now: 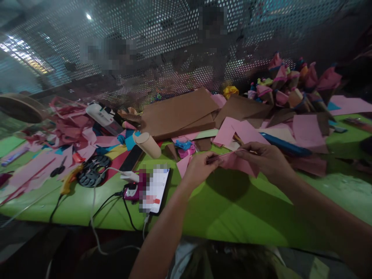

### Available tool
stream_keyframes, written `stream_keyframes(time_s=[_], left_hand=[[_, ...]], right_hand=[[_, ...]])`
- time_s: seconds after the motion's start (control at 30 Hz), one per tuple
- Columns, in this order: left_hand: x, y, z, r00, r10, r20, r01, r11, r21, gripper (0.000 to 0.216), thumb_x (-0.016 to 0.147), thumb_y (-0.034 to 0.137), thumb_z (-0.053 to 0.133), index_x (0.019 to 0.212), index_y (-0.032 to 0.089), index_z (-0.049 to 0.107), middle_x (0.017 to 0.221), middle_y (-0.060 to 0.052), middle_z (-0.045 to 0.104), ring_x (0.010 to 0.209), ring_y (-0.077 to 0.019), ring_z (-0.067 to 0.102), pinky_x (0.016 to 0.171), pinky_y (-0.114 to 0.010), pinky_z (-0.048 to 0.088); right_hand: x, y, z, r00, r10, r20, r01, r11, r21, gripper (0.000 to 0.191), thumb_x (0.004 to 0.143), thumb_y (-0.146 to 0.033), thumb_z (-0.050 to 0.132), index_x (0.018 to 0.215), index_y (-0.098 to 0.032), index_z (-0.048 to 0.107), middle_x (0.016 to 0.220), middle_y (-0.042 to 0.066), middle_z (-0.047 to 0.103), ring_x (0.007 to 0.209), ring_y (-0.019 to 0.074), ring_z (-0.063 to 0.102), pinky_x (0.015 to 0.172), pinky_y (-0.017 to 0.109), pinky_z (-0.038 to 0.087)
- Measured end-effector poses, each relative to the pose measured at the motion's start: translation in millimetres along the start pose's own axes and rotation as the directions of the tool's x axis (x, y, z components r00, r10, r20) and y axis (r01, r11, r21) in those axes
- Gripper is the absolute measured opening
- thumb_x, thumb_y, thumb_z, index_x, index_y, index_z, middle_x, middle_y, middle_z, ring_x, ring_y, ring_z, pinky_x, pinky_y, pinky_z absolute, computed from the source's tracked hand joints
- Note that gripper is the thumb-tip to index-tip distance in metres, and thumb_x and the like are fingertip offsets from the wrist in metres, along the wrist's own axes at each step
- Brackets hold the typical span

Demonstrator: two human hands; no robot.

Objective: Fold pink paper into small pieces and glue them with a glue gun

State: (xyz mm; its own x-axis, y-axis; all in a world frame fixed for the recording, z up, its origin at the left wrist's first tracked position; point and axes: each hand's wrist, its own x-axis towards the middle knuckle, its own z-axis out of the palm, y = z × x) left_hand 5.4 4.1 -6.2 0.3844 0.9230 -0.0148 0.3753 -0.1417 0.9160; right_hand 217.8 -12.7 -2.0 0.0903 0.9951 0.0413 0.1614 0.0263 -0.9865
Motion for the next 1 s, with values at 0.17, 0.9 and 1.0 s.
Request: stream_keyframes(time_s=[0.17,0.9,1.0], left_hand=[[3.3,-8.6,-1.3,1.0,-0.005,0.004,0.006,0.978,-0.208,0.023,0.083,0.029,0.075,0.101,0.015,0.073,0.095,-0.006,0.075,0.081,-0.0157,0.066,0.073,-0.026,0.05],[1.9,-1.6,-0.8,0.99,-0.133,-0.055,0.089,0.869,-0.486,0.016,0.082,0.028,0.068,0.085,0.015,0.076,0.077,-0.005,0.074,0.07,-0.0131,0.063,0.07,-0.025,0.051],[-0.3,0.0,-1.4,0.97,-0.209,-0.122,0.125,0.864,-0.489,0.012,0.08,0.025,0.069,0.085,0.017,0.076,0.086,-0.006,0.076,0.082,-0.0158,0.066,0.082,-0.029,0.053]], right_hand=[[2.8,3.6,-1.4,0.999,0.045,-0.011,-0.044,0.995,0.092,0.055,0.052,-0.074,0.088,0.069,-0.023,0.075,0.07,0.004,0.069,0.067,0.0194,0.059,0.062,0.032,0.046],[1.6,6.5,-1.1,0.997,0.068,-0.043,-0.06,0.984,0.168,0.054,0.051,-0.071,0.09,0.068,-0.023,0.073,0.071,0.003,0.067,0.069,0.0185,0.057,0.06,0.029,0.045],[0.1,5.6,-0.8,0.998,0.052,-0.045,-0.045,0.989,0.143,0.054,0.053,-0.073,0.088,0.066,-0.023,0.071,0.068,0.002,0.065,0.067,0.0177,0.054,0.059,0.03,0.042]])
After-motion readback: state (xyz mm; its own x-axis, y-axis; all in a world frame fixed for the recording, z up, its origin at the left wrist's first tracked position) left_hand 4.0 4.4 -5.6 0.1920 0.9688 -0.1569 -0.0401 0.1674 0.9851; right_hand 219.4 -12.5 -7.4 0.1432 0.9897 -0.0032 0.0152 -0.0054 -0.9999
